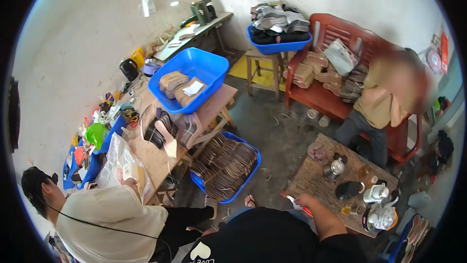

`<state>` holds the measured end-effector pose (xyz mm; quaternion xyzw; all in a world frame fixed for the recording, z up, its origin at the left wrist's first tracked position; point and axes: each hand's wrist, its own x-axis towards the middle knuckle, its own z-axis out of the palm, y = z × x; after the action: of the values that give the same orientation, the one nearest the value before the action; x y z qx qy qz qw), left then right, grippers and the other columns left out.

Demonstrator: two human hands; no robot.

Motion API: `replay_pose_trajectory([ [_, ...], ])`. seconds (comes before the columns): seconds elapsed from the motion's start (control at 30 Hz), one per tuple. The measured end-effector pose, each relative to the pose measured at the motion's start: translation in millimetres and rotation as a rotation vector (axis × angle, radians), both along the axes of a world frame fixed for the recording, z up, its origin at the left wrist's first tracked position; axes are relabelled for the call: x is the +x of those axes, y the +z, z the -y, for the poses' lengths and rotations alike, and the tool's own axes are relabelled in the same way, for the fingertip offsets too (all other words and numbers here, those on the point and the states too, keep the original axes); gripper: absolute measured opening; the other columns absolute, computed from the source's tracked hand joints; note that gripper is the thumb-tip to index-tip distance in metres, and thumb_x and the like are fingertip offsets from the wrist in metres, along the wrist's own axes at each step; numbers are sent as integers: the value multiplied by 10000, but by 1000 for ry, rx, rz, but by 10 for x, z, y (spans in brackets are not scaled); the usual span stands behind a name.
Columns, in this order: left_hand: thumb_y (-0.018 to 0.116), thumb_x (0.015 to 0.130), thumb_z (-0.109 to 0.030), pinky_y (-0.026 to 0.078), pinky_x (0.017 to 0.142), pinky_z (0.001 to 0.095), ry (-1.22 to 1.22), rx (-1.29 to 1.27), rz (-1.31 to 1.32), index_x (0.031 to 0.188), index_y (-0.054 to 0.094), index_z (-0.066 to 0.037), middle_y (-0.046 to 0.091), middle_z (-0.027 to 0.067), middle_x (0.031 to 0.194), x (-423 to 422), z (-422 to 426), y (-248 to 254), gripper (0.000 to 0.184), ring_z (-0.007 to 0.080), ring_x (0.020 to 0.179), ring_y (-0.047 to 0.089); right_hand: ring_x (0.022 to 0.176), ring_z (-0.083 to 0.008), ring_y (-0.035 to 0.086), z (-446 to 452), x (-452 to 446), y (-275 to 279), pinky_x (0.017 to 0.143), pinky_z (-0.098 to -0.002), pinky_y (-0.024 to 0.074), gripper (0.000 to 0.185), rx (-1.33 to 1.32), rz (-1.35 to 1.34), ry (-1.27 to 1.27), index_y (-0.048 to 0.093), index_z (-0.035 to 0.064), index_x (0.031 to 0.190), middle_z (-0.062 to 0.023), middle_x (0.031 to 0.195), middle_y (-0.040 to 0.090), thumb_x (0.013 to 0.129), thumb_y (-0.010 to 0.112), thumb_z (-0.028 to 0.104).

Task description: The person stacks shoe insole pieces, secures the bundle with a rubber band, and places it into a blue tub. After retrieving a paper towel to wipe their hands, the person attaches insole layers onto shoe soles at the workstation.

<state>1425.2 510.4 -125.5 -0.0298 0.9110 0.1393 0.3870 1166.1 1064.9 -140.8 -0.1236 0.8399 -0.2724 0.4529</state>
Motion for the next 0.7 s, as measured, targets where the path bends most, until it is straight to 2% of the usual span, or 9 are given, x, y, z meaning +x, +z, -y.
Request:
replay_pose_trajectory([
  [0.07, 531, 870, -233, 513, 817, 484, -91, 95, -170, 999, 678, -74, 679, 190, 1028, -550, 257, 200, 252, 366, 961, 653, 863, -244, 687, 195, -219, 230, 782, -365, 534, 302, 73, -24, 61, 714, 173, 1124, -79, 959, 725, 850, 652, 284],
  [0.13, 538, 892, -256, 511, 816, 474, 230, 165, -160, 982, 674, -54, 686, 186, 1012, -1223, 286, 766, 259, 364, 965, 650, 818, -213, 688, 346, -441, 418, 751, -345, 536, 281, 98, -18, 7, 719, 159, 1110, -75, 915, 727, 857, 654, 260],
  [0.2, 552, 910, -379, 512, 771, 436, 476, 125, -209, 1018, 700, -82, 690, 176, 953, -1732, 427, 626, 349, 347, 855, 669, 772, -179, 684, 543, -625, 518, 718, -322, 536, 260, 67, 21, -169, 723, 140, 1097, -68, 878, 726, 860, 659, 226],
  [0.37, 597, 907, -399, 512, 843, 391, 551, 381, -296, 1154, 654, -48, 694, 176, 1015, -3123, 170, 1521, 433, 310, 955, 666, 746, -154, 677, 817, -1202, 629, 711, -307, 537, 228, -47, 79, -448, 728, 91, 1065, -65, 857, 724, 857, 660, 156],
  [0.4, 602, 922, -372, 518, 814, 342, 481, 438, -383, 1211, 626, -45, 703, 145, 1000, -3325, 149, 1376, 436, 235, 920, 677, 751, -153, 678, 802, -1368, 628, 714, -305, 537, 223, -49, 79, -494, 729, 81, 1058, -62, 861, 725, 856, 660, 146],
  [0.5, 601, 939, -321, 516, 813, 307, 649, 707, -189, 1234, 603, -27, 703, 115, 1018, -4059, -297, 1887, 417, 176, 918, 667, 766, -160, 682, 638, -1887, 545, 729, -309, 539, 219, -172, 48, -506, 728, 59, 1046, -71, 871, 727, 852, 660, 134],
  [0.57, 600, 947, -300, 512, 812, 291, 561, 728, -233, 1238, 598, -16, 700, 98, 1021, -4495, -596, 2108, 406, 157, 908, 658, 777, -158, 679, 542, -2256, 652, 737, -309, 538, 222, -113, 46, -497, 729, 60, 1042, -71, 873, 727, 841, 669, 130],
  [0.63, 600, 950, -287, 509, 812, 282, 540, 786, -262, 1238, 595, -8, 697, 94, 1023, -4936, -831, 2074, 400, 147, 904, 654, 784, -158, 678, 456, -2727, 609, 746, -311, 537, 227, -87, 18, -460, 730, 68, 1043, -71, 877, 728, 835, 675, 140],
  [0.7, 602, 950, -283, 509, 814, 281, 571, 893, -256, 1235, 596, -3, 695, 101, 1021, -5398, -1059, 1931, 400, 148, 906, 654, 788, -160, 679, 192, -3156, 72, 755, -316, 537, 235, -83, -30, -416, 731, 83, 1048, -70, 882, 730, 834, 679, 165],
])
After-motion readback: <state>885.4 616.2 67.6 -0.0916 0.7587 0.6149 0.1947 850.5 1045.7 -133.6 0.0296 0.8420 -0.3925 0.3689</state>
